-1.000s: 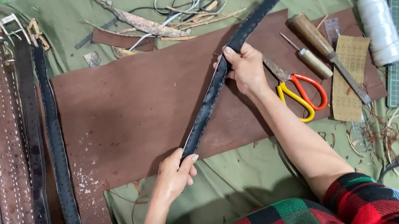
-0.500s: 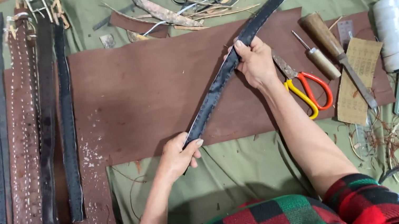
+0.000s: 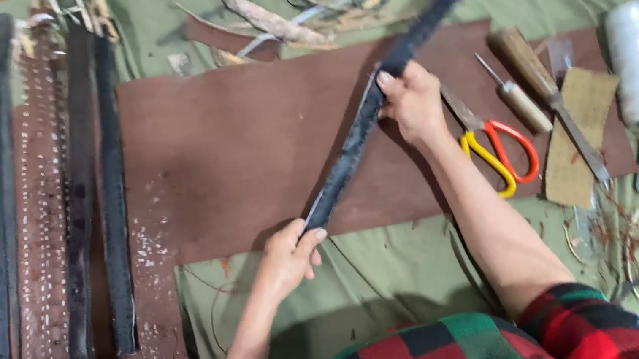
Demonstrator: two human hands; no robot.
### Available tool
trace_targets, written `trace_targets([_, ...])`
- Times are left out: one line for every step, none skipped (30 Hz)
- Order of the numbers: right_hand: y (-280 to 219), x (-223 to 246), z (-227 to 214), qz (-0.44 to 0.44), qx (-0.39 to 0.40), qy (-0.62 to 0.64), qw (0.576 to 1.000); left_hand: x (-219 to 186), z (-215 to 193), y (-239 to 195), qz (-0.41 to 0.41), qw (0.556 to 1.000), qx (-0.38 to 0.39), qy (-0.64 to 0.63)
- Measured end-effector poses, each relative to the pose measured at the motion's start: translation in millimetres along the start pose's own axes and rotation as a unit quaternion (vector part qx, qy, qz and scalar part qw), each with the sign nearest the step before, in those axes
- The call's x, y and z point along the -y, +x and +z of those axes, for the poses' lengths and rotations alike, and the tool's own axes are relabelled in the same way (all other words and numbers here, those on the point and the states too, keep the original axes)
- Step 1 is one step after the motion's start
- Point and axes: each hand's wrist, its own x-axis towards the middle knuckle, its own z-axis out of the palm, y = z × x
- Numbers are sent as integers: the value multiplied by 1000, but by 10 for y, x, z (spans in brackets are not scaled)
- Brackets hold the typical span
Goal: Measuring or checking a leather strap with a ruler and then trimming its edges with scissors to achieve a clean finish.
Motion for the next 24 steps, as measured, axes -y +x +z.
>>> trace_targets([45,5,-21,1,6,1,1000,-45,-16,-24,-1,1000,-6,-2])
trace_targets([93,0,-42,11,3,24,1000,-82,-31,-42,5,1000,-2,16])
trace_targets([114,-27,-83,25,-2,46,999,-105,-39,-75,7,999,5,35])
trace_targets([88,-4,-82,30,1,46,999,-113,-40,-133,3,999,1,33])
trace_targets([83,42,-78,27,20,77,996,-137,-44,-177,3,999,9,38])
trace_targets([80,93,-77,26,38,109,993,-167,-43,-222,3,999,16,42])
trace_targets([16,193,-6,25,41,110,993,-164,-57,-259,5,999,13,43])
trace_targets([-45,291,57,32,30,124,991,-161,-64,-293,-8,999,19,47])
trace_targets([-154,371,76,43,16,136,990,-135,-42,-356,-23,998,29,51])
trace_targets([-163,339,96,45,16,136,990,-108,-37,-377,-26,998,29,50])
trace_targets([-159,321,111,35,9,122,992,-96,-42,-376,-26,998,29,59])
trace_targets([-152,308,125,24,3,107,994,-90,-47,-375,-27,997,29,67])
trace_targets([-123,366,120,19,2,108,994,-100,-57,-331,-22,997,30,69])
trace_targets([-100,421,115,25,-5,115,993,-106,-67,-289,-18,998,21,52])
trace_targets([-149,430,90,38,-13,120,992,-68,-58,-313,-21,999,14,34])
trace_targets([-121,378,7,40,-16,119,992,-83,-111,-306,-24,999,16,33])
trace_targets([-38,351,-47,37,-27,133,990,-131,-187,-256,-7,999,-5,38])
trace_targets([44,328,-99,34,-38,147,988,-182,-265,-209,10,999,-26,43])
trace_targets([42,373,-65,32,-37,149,988,-200,-354,-121,12,999,-27,44])
trace_targets([36,413,-33,4,-61,155,986,-213,-441,-35,21,997,-53,43])
trace_targets([-27,421,-38,-19,-89,159,983,-191,-501,11,24,996,-76,42])
trace_targets([54,294,-159,-15,-92,158,983,-255,-586,97,20,996,-74,42])
trace_targets([181,200,-251,-46,-100,155,982,-345,-688,210,49,992,-106,54])
trace_targets([306,114,-337,-77,-107,151,980,-440,-795,317,77,985,-137,66])
